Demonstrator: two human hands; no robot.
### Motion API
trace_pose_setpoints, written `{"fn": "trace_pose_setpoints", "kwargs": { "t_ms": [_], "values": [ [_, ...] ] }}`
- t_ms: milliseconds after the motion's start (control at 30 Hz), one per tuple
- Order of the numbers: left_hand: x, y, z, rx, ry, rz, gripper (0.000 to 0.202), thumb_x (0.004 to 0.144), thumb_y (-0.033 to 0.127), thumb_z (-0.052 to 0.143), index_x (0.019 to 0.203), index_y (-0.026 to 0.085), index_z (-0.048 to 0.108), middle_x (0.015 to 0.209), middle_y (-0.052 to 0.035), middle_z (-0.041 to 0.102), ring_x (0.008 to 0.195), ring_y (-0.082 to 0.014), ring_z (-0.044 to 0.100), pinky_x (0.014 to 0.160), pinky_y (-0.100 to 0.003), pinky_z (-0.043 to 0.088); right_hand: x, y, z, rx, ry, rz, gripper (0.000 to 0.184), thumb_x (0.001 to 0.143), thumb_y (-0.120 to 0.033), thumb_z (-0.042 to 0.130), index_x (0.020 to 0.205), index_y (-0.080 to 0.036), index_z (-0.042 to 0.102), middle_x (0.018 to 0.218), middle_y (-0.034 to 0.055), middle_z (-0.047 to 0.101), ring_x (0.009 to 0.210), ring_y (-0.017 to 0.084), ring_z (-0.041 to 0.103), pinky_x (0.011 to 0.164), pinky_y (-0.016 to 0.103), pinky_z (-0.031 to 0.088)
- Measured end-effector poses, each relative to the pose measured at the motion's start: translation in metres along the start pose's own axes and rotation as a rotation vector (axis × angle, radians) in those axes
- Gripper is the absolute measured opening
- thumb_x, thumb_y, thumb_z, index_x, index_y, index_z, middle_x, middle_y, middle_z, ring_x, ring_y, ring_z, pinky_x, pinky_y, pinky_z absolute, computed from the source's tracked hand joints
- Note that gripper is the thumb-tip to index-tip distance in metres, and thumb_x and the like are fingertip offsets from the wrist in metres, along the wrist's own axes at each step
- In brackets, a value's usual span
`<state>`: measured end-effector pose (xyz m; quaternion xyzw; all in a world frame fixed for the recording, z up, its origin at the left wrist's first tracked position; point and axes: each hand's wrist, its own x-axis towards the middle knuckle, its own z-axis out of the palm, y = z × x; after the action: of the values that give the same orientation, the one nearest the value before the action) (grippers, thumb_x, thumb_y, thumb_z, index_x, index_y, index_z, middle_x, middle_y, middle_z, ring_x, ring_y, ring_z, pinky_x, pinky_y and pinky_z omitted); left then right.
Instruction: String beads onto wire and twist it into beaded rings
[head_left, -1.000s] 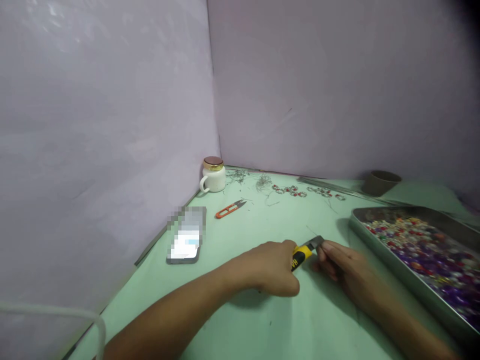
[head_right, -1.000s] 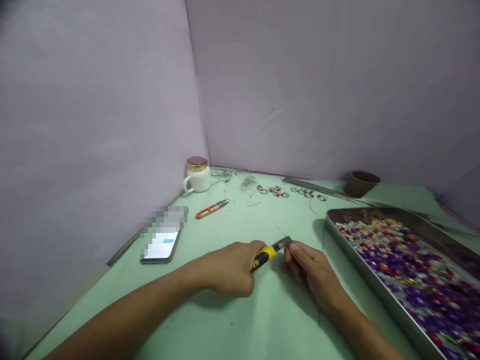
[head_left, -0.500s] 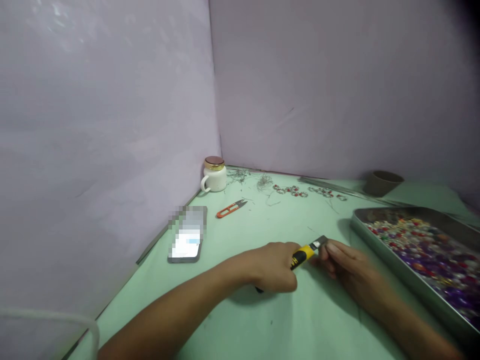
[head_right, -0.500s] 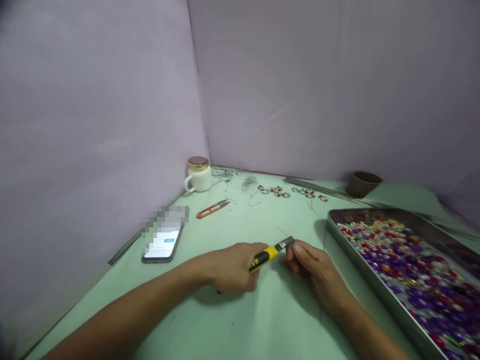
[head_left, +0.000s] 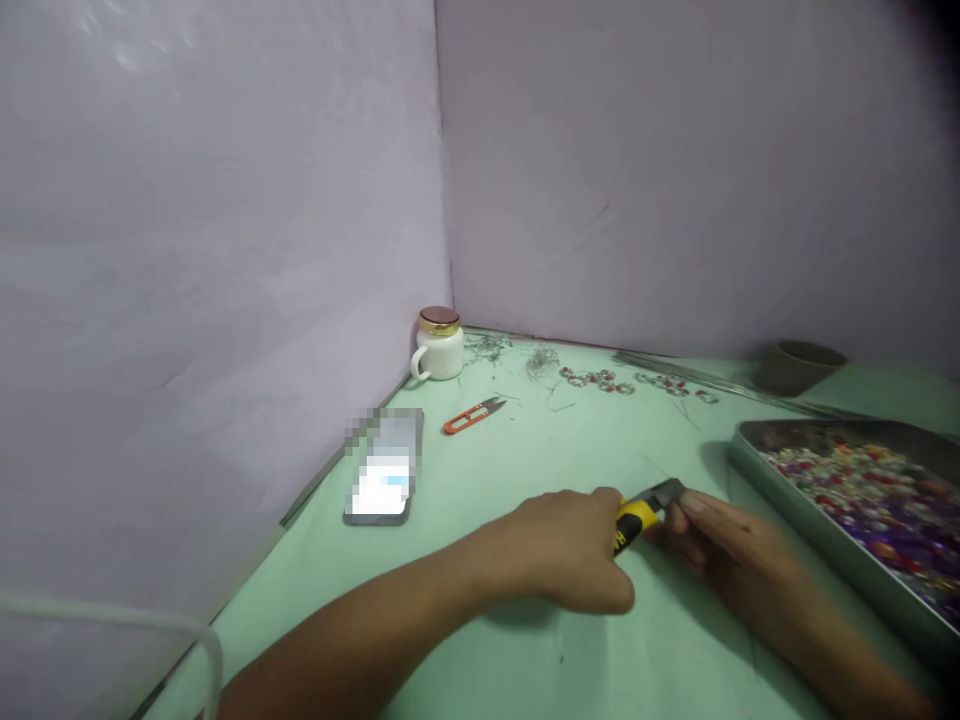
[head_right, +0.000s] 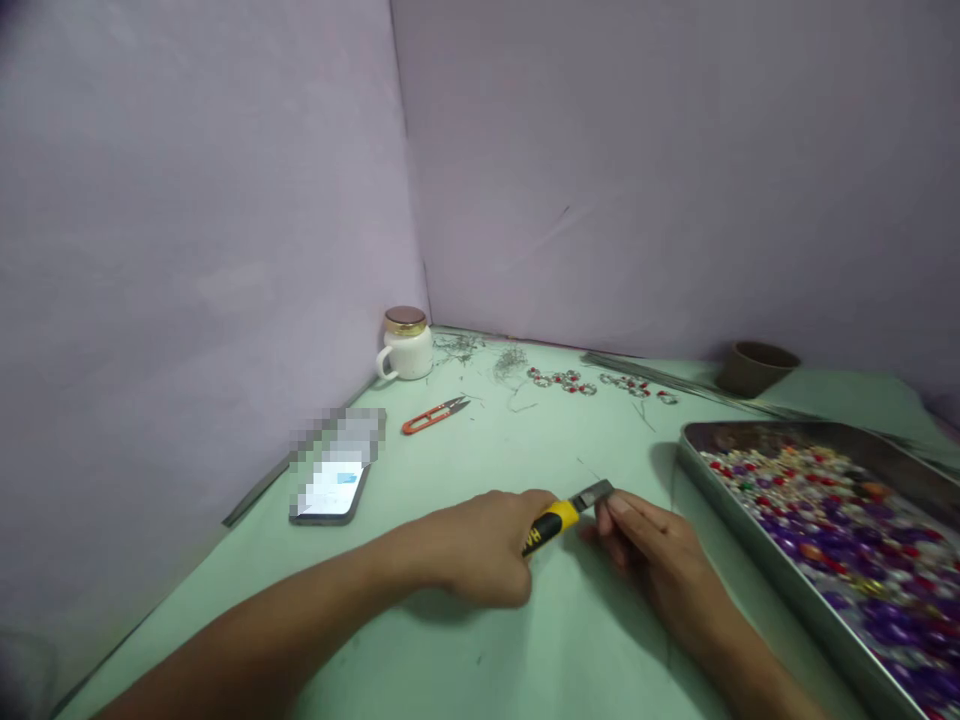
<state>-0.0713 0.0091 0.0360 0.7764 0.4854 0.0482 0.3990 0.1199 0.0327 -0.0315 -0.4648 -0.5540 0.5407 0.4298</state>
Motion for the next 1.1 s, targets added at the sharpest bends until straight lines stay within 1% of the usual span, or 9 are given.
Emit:
{"fn": "trace_pose_setpoints", "kwargs": {
  "t_ms": [200,300,467,600,733,833,933,1033,1100],
  "values": [
    [0.001,0.004,0.029,0.536,0.369,0.001,0.07,0.055,0.022,0.05,0.121,0.013,0.029,0.085,-0.0108,0.052,0.069,-0.0229,0.052,0.055,-0.032,0.04,0.0,0.0,0.001,0.107,-0.017,0.067,0.041,0.07,-0.055,0.055,0.055,-0.018,0.051,0.043,-0.002,0.038,0.046,0.012,0.035,0.046,0.024,0.028],
    [0.003,0.005,0.032,0.553,0.395,-0.001,0.074,0.056,0.021,0.051,0.125,0.012,0.025,0.087,-0.0123,0.052,0.07,-0.0238,0.052,0.055,-0.031,0.04,0.001,0.001,0.0,0.133,-0.031,0.064,0.038,0.07,-0.054,0.056,0.057,-0.018,0.053,0.044,-0.0019,0.039,0.048,0.012,0.035,0.047,0.024,0.028],
    [-0.003,0.003,0.006,0.17,0.092,0.009,0.045,0.054,0.024,0.05,0.099,0.021,0.042,0.075,-0.0054,0.052,0.062,-0.0198,0.052,0.046,-0.027,0.039,0.0,0.001,-0.003,0.134,-0.115,0.042,0.037,0.075,-0.051,0.053,0.058,-0.018,0.053,0.048,-0.0016,0.04,0.05,0.012,0.033,0.049,0.025,0.027],
    [0.0,-0.004,-0.008,-0.316,-0.143,0.037,0.025,0.052,0.014,0.05,0.075,0.02,0.042,0.067,-0.0008,0.05,0.048,-0.0131,0.048,0.04,-0.025,0.039,0.001,0.0,-0.006,0.172,-0.182,-0.027,0.036,0.077,-0.047,0.051,0.056,-0.018,0.052,0.05,-0.0006,0.041,0.053,0.014,0.035,0.054,0.027,0.029],
    [0.01,-0.017,-0.004,-0.891,-0.431,0.023,0.03,0.051,0.012,0.059,0.076,0.019,0.043,0.069,0.0001,0.05,0.047,-0.0114,0.05,0.04,-0.027,0.043,0.002,-0.001,-0.007,0.23,-0.245,-0.069,0.036,0.079,-0.043,0.048,0.053,-0.018,0.051,0.051,0.001,0.043,0.054,0.015,0.037,0.056,0.029,0.03],
    [0.015,-0.022,0.0,-1.079,-0.538,0.024,0.037,0.05,0.014,0.062,0.082,0.019,0.045,0.071,-0.0003,0.051,0.052,-0.0123,0.052,0.043,-0.027,0.045,0.002,-0.001,-0.007,0.241,-0.244,-0.046,0.039,0.079,-0.045,0.047,0.05,-0.018,0.051,0.049,0.0019,0.044,0.054,0.016,0.038,0.054,0.029,0.03],
    [0.014,-0.017,-0.001,-0.927,-0.451,-0.031,0.033,0.05,0.013,0.058,0.079,0.019,0.043,0.068,0.0002,0.05,0.047,-0.0118,0.049,0.041,-0.028,0.043,0.002,0.0,-0.005,0.24,-0.195,0.001,0.037,0.076,-0.047,0.05,0.052,-0.019,0.052,0.046,0.0004,0.042,0.051,0.016,0.038,0.057,0.03,0.033],
    [0.008,-0.007,-0.002,-0.415,-0.188,-0.061,0.029,0.052,0.014,0.051,0.08,0.02,0.044,0.065,-0.0007,0.05,0.046,-0.0136,0.048,0.039,-0.027,0.039,0.003,0.002,-0.003,0.239,-0.149,0.055,0.034,0.074,-0.047,0.055,0.055,-0.019,0.054,0.042,-0.0027,0.039,0.048,0.013,0.038,0.062,0.031,0.036],
    [0.003,-0.001,0.001,-0.055,0.002,-0.029,0.038,0.054,0.018,0.05,0.091,0.021,0.047,0.07,-0.0035,0.052,0.054,-0.018,0.051,0.043,-0.028,0.039,0.003,0.002,-0.002,0.24,-0.137,0.07,0.033,0.073,-0.047,0.056,0.056,-0.018,0.055,0.041,-0.0041,0.038,0.045,0.012,0.036,0.063,0.031,0.037]
  ]
}}
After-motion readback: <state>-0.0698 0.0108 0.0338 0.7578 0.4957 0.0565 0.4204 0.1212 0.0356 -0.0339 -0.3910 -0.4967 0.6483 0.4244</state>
